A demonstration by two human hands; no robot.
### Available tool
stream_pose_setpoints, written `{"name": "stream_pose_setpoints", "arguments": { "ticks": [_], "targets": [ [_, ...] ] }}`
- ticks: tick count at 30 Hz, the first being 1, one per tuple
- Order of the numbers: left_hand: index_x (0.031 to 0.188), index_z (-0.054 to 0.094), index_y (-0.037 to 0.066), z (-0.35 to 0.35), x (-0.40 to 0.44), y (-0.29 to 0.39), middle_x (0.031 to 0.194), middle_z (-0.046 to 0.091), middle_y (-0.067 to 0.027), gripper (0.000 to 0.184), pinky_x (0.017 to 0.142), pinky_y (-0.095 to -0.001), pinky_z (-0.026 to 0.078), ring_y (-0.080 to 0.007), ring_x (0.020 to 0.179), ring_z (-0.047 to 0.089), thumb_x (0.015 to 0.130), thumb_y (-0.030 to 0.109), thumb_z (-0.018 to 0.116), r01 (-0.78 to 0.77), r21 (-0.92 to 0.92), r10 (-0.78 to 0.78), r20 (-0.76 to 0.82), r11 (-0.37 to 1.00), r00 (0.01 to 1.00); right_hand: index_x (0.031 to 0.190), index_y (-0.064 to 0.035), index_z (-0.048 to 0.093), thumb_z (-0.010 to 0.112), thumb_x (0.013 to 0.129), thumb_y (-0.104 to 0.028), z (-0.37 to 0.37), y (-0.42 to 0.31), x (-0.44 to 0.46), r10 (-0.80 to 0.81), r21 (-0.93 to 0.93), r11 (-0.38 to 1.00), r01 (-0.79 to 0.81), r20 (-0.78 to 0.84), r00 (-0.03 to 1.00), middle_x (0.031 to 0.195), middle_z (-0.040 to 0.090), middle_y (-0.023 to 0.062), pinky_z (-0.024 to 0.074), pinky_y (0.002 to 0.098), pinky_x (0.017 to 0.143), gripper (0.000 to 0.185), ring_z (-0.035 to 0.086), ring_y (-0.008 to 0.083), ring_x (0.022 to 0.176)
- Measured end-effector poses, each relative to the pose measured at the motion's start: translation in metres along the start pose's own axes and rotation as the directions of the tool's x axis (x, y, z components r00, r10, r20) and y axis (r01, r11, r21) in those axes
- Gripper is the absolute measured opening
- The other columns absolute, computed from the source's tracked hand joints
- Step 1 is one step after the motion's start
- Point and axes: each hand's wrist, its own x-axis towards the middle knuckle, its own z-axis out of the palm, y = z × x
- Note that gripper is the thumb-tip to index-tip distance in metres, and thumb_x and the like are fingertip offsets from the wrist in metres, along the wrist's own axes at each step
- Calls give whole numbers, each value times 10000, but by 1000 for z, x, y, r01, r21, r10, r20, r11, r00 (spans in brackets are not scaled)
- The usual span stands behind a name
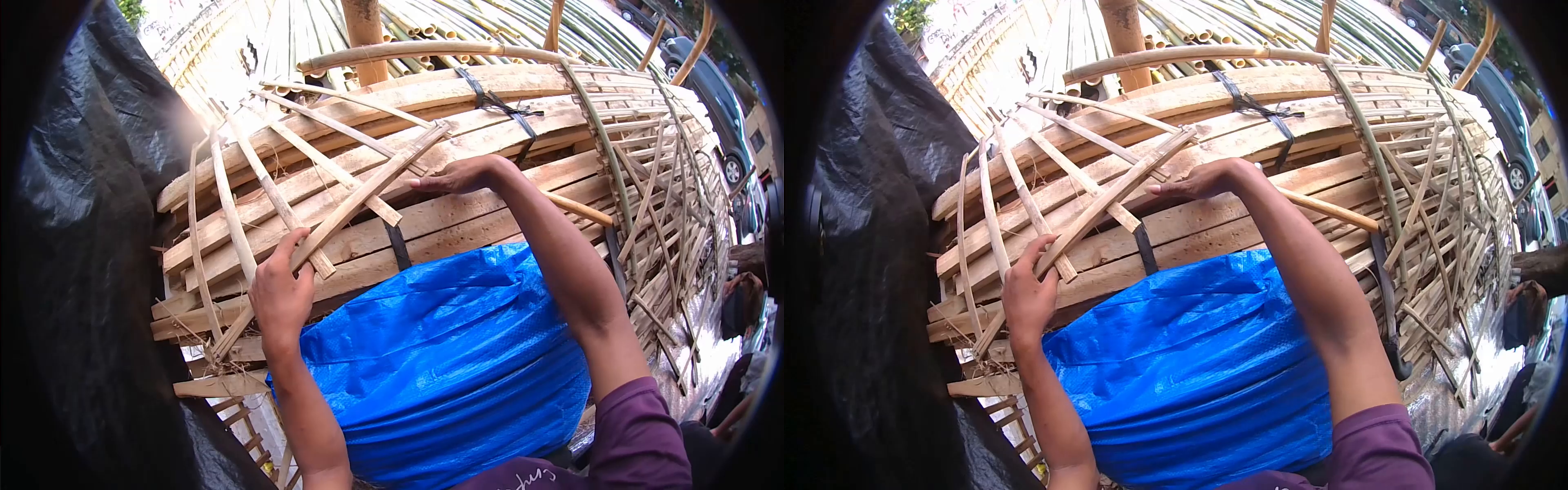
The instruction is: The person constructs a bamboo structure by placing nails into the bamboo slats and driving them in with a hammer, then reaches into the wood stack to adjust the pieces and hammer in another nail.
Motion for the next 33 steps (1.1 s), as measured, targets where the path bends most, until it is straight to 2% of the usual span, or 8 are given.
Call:
{"name": "stream_pose_setpoints", "arguments": {
  "ticks": [7, 11, 16, 22, 24, 28, 31, 33],
  "targets": [
    [1218, 644, 191, -1, 1, 2, 983, 705, -197, 450, 827, -484, 510, -403, 957, 661, 801, 24, 662, 3, -24, -2, 4, 1000, 1000, 1205, 21, 676, 552, 680, -909, -16, 13, -34, 52, 51, 998, -48, -77, 996, 1314, 603, 254, 379, 401, 1096, 1076, 531, 343, 1292],
    [1209, 646, 178, -3, 0, 1, 1023, 708, -190, 432, 836, -475, 511, -391, 990, 665, 807, 22, 672, 10, -5, -10, -15, 1000, 1000, 1189, 10, 684, 606, 878, -668, -27, 23, -54, -40, 52, 998, 46, -96, 995, 1150, 704, 194, 458, 343, 978, 750, 636, 247, 1108],
    [1209, 649, 163, -5, -1, 3, 1055, 701, -210, 447, 842, -470, 507, -401, 1016, 662, 794, 1, 679, 34, 9, -34, -40, 999, 999, 1125, -80, 745, 604, 885, -648, -42, 45, -77, -130, 0, 991, 132, -181, 975, 1056, 743, 130, 505, 351, 879, 633, 681, 227, 952],
    [1201, 646, 117, -3, -1, 1, 998, 705, -202, 460, 839, -425, 516, -371, 959, 690, 783, -74, 648, 8, -38, -10, -55, 999, 998, 1115, -16, 715, 667, 911, -425, -67, 77, -106, 87, -255, 946, -197, -387, 918, 1125, 703, 185, 499, 390, 933, 460, 671, 330, 1033],
    [1198, 645, 81, -5, -1, 1, 978, 706, -195, 474, 847, -396, 525, -332, 953, 707, 768, -119, 628, 14, -184, -28, -71, 983, 997, 931, -59, 759, 658, 898, -446, -66, 97, -110, 84, -311, 904, -294, -545, 834, 777, 697, 158, 498, 417, 710, 402, 671, 286, 736],
    [1191, 642, 43, -7, -1, 5, 997, 700, -191, 488, 879, -357, 529, -275, 983, 711, 748, -162, 616, 41, -182, -50, -48, 982, 998, 1058, -70, 751, 691, 879, -441, -64, 93, -113, 164, -283, 899, -335, -492, 855, 942, 736, 143, 524, 405, 854, 417, 699, 297, 887],
    [1191, 633, 5, -2, -1, 5, 1031, 709, -178, 478, 904, -340, 528, -267, 994, 707, 745, -166, 627, 33, -163, -41, -48, 986, 998, 1142, -39, 692, 702, 887, -399, -50, 98, -102, -230, -453, 889, -58, -553, 801, 910, 730, 150, 536, 408, 833, 441, 704, 292, 875],
    [1204, 616, -21, -4, -4, -1, 1089, 701, -179, 463, 909, -322, 530, -273, 1007, 699, 764, -163, 638, 9, -112, -12, -29, 994, 999, 1118, -34, 696, 715, 884, -360, -52, 90, -93, -189, -348, 938, -6, -525, 830, 899, 730, 146, 544, 392, 808, 401, 708, 289, 852]
  ]
}}
